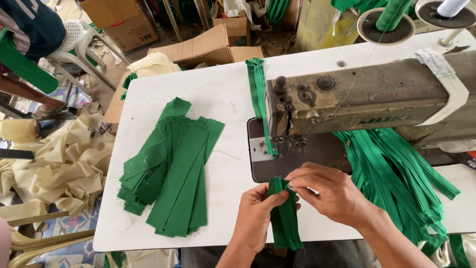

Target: Sewing green zippers onto strips of green fabric using an industrial sewing machine

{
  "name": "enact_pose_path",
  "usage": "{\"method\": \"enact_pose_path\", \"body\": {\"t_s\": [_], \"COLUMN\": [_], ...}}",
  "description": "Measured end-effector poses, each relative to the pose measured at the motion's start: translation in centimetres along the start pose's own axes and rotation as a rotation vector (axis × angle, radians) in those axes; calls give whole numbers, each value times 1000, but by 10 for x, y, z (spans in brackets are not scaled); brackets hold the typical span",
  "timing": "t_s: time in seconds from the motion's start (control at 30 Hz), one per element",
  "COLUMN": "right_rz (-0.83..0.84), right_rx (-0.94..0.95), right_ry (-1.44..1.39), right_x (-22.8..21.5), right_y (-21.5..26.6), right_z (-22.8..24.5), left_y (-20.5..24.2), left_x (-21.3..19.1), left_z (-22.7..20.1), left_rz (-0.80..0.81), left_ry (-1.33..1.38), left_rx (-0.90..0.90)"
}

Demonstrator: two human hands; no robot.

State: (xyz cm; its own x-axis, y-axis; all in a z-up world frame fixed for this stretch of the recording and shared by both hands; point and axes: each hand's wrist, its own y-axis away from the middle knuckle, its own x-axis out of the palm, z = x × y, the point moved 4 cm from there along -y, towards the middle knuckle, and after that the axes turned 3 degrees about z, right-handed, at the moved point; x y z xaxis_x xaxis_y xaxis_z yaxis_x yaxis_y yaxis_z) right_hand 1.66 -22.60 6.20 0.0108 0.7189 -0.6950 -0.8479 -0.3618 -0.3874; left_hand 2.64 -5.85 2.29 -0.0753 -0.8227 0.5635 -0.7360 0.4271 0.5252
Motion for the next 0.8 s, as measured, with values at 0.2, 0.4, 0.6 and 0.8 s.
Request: {"method": "enact_pose_path", "body": {"t_s": [0.2, 0.4, 0.6, 0.8], "right_rz": [66, 98, 140, 247], "right_rx": [-347, -450, -514, -577], "right_ry": [91, 208, 330, 494], "right_x": [-13, -17, -17, -16], "right_y": [-4, -15, -9, 1], "right_z": [1, 1, -10, -16], "left_y": [-22, -34, -40, -38], "left_x": [-9, -9, -9, -4], "left_z": [5, 3, 1, -3], "left_rz": [33, 81, 116, 94], "left_ry": [89, -10, -148, -208], "left_rx": [-126, -82, -10, 34]}}
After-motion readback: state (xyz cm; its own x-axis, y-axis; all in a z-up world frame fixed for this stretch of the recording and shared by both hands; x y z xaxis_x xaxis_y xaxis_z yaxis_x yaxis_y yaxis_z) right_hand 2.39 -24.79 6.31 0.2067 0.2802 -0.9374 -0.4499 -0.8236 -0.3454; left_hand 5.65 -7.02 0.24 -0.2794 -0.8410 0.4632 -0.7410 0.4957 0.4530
